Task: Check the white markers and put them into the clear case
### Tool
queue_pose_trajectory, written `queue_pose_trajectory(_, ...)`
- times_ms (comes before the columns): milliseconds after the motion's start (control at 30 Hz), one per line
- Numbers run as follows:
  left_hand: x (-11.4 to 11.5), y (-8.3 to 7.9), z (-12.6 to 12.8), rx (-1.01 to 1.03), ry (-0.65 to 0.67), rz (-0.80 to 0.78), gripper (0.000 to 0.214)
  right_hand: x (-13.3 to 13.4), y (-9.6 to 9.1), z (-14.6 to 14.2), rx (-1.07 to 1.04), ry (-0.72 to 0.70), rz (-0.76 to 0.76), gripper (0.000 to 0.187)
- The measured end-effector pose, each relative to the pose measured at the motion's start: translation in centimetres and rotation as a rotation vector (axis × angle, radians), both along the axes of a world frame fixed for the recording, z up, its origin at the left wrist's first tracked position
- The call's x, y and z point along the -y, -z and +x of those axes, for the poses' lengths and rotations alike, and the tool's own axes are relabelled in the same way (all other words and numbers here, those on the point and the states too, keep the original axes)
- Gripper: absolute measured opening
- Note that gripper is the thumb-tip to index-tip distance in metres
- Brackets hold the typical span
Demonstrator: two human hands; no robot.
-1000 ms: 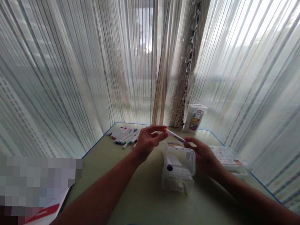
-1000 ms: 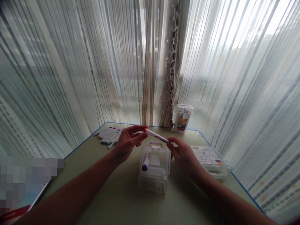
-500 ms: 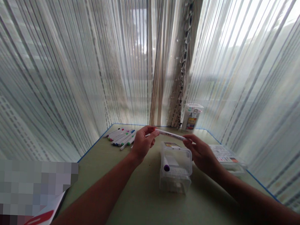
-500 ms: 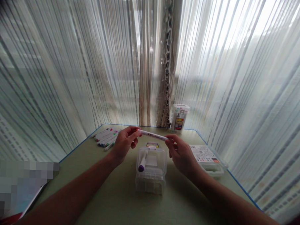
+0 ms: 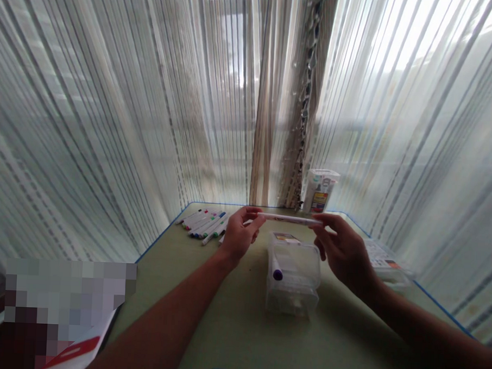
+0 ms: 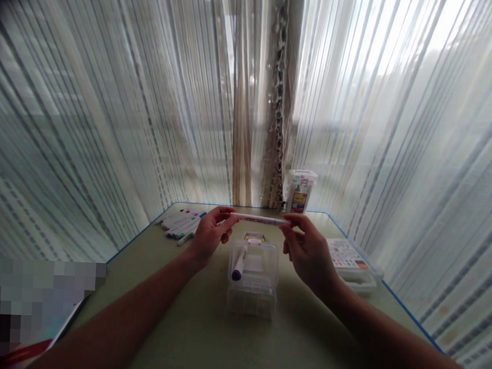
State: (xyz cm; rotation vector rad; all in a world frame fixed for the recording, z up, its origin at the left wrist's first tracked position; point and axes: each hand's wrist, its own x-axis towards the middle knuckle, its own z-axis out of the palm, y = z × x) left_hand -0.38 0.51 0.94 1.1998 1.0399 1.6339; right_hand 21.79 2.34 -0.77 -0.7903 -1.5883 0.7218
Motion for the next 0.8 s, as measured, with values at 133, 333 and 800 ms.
queue_pose_trajectory(133, -0.1, 0.1, -0.1, 0.009, 0.003, 0.022, 0.034, 0.1, -0.2, -0.3, -0.052, 0.023, 0.004, 0.032)
queue_pose_trajectory(333, -0.1, 0.0, -0.2, 0.066, 0.032, -0.011, 0.032, 1.0, -0.9, -0.5, -0.014, 0.073, 0.056, 0.031)
queue_pose_trajectory(800, -0.3, 0.2, -0.6, 0.18, 0.064, -0.149, 0.024, 1.9, -0.8, -0.2, 0.12, 0.113, 0.13, 0.027)
